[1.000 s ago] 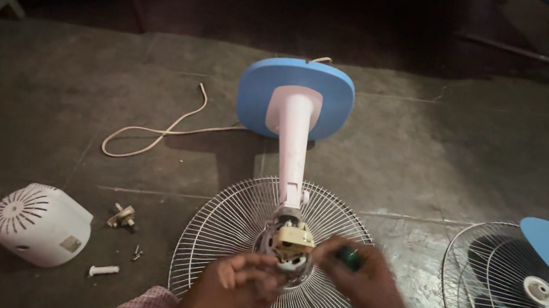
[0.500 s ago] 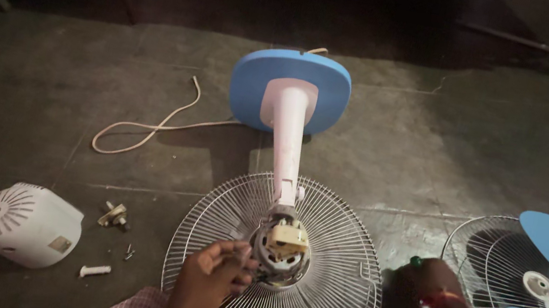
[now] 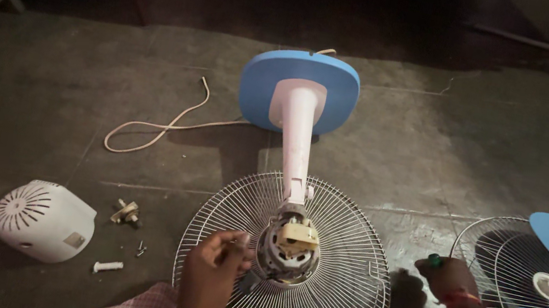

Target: The person disassembles an electric fan by removing the rear motor housing and several internal components using a screwdriver. Screws and parts are placed on the floor beside the fan.

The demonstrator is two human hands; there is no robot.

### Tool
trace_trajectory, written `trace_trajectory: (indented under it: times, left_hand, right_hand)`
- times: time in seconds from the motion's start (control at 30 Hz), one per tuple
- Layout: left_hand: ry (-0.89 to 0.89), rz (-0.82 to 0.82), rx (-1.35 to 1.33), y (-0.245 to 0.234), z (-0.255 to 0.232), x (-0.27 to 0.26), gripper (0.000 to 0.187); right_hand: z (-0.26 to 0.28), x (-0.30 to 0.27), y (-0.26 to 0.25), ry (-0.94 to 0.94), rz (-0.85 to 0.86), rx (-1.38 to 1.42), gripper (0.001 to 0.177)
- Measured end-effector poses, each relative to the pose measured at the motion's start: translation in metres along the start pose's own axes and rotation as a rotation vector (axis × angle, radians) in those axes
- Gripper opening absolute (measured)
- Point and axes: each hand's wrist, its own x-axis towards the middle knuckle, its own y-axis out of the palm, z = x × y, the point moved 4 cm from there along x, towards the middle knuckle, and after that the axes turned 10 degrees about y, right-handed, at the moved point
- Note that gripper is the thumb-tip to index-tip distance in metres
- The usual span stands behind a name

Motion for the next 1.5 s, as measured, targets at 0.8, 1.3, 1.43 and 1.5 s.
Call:
trace_trajectory:
  times: [0.8,1.3,1.43,1.5]
  left_hand:
    - [0.527,0.306,0.357,0.030,-0.021,-0.024,0.055]
    - [0.391,0.164,0.344,0.025,-0.020,-0.006,0.036]
    - [0.364,0.188,0.311,0.029,-0.020,0.008,0.035]
    - [0.315,0.151,0.308,0.030,-0.021,0.011,0.029]
  right_hand:
    - [0.193,-0.241,-0.009,-0.519,0.087,0.454,0.044]
    - [0.199,-0.234,-0.008,-0.558,0.118,0.489,0.042]
    - [0.200,-0.231,-0.006,-0.547,0.097,0.447,0.039]
    - [0.200,-0.229,-0.005,-0.548,0.113,0.509,0.043]
